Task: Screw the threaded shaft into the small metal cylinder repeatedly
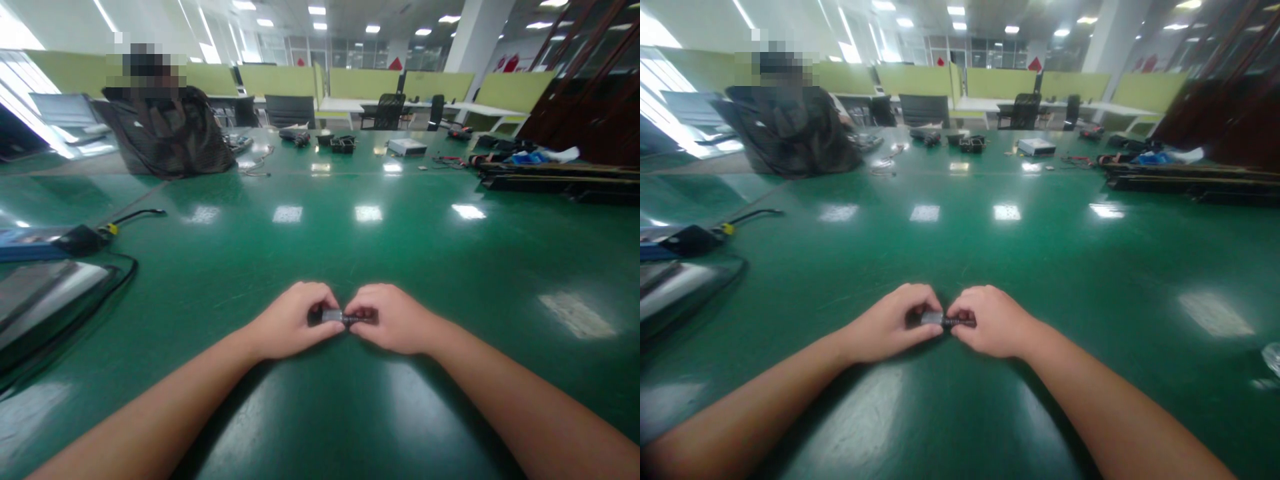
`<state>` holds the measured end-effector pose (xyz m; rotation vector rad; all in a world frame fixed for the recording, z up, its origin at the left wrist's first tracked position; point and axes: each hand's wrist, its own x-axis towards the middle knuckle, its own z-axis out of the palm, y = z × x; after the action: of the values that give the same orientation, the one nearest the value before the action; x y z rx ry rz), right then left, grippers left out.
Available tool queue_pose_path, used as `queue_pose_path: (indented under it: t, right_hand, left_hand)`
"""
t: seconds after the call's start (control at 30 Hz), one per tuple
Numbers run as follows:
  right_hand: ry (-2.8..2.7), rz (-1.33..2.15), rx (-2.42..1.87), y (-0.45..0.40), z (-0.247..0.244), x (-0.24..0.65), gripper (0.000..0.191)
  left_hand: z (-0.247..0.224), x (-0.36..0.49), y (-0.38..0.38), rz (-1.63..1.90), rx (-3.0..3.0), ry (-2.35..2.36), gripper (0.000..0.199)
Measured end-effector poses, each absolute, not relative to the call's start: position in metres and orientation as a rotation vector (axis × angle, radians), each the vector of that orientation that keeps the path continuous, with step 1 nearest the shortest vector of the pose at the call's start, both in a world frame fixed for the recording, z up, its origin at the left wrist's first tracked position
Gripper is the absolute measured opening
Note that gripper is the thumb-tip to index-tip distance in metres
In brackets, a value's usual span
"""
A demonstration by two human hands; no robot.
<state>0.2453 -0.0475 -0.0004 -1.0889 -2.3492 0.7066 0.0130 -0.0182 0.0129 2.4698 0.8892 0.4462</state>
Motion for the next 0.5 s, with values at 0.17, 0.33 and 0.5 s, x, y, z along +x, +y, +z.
queue_pose_path:
  t: [0.17, 0.33, 0.5]
  right_hand:
    - [-2.373, 0.662, -1.088, -0.0476, 0.0009, 0.2447, 0.01]
    - [-2.394, 0.649, -1.086, -0.0479, 0.0009, 0.2451, 0.009]
    - [-2.4, 0.632, -1.083, -0.0488, 0.0016, 0.2445, 0.009]
  left_hand:
    - [0.012, 0.0126, -0.0176, 0.443, 2.481, 0.892, 0.021]
    - [0.0104, 0.0124, -0.0176, 0.424, 2.503, 0.896, 0.026]
    - [0.01, 0.0118, -0.0177, 0.42, 2.501, 0.893, 0.026]
